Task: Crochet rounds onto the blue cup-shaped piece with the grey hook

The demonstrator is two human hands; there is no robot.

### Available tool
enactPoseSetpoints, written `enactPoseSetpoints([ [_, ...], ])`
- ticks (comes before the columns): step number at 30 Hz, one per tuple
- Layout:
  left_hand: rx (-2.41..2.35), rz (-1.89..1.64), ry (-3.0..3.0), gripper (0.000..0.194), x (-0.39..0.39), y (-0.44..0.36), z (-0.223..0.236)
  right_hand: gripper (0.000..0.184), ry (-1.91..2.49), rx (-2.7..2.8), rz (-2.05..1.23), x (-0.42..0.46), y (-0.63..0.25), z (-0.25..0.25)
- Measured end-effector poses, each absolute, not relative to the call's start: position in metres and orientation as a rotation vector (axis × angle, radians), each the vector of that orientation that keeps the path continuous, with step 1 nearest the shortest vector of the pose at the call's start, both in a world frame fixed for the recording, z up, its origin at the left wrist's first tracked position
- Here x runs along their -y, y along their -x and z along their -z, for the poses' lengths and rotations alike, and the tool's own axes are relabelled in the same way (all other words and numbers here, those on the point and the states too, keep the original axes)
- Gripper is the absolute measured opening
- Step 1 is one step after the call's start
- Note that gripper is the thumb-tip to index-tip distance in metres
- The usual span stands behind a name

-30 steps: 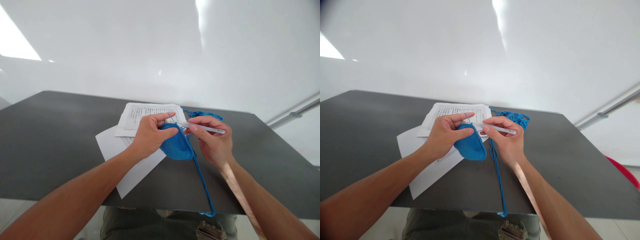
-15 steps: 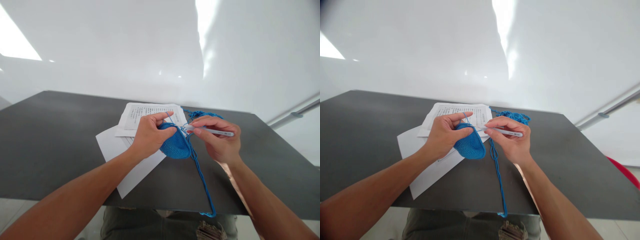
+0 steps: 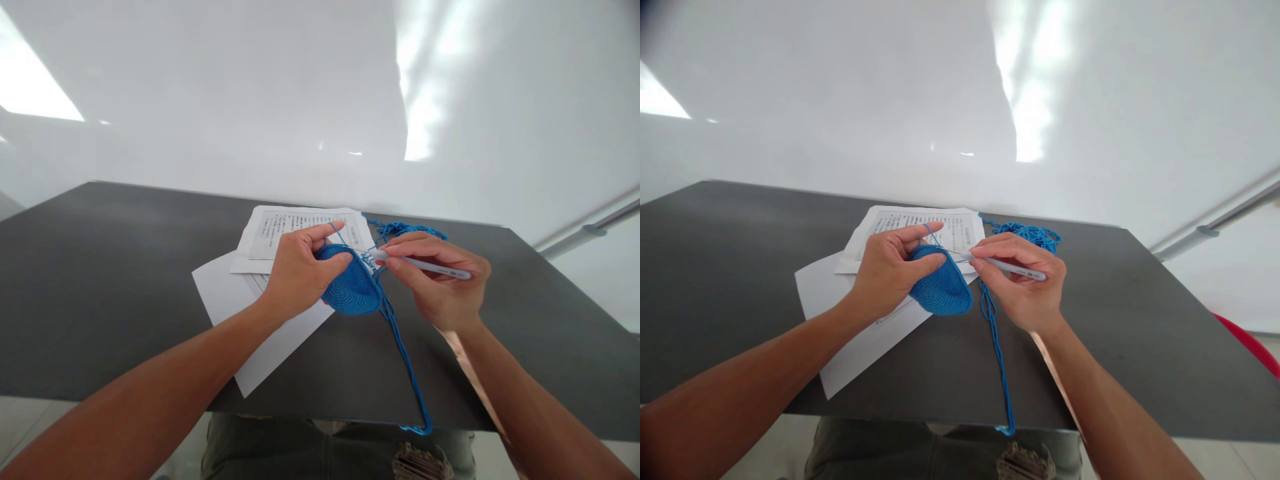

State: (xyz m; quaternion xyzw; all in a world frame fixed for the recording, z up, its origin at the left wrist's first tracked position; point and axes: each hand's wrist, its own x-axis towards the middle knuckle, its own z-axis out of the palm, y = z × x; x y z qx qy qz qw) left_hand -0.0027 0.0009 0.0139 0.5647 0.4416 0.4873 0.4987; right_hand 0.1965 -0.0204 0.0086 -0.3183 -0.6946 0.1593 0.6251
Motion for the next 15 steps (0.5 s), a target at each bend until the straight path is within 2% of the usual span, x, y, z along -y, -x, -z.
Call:
enactPoseSetpoints([
  [15,-1.236,-1.317,-1.699,0.059,0.0007,0.0016,-0.0128,0.025,0.692,1.799,-0.085,0.025,-0.1902,-0.012],
])
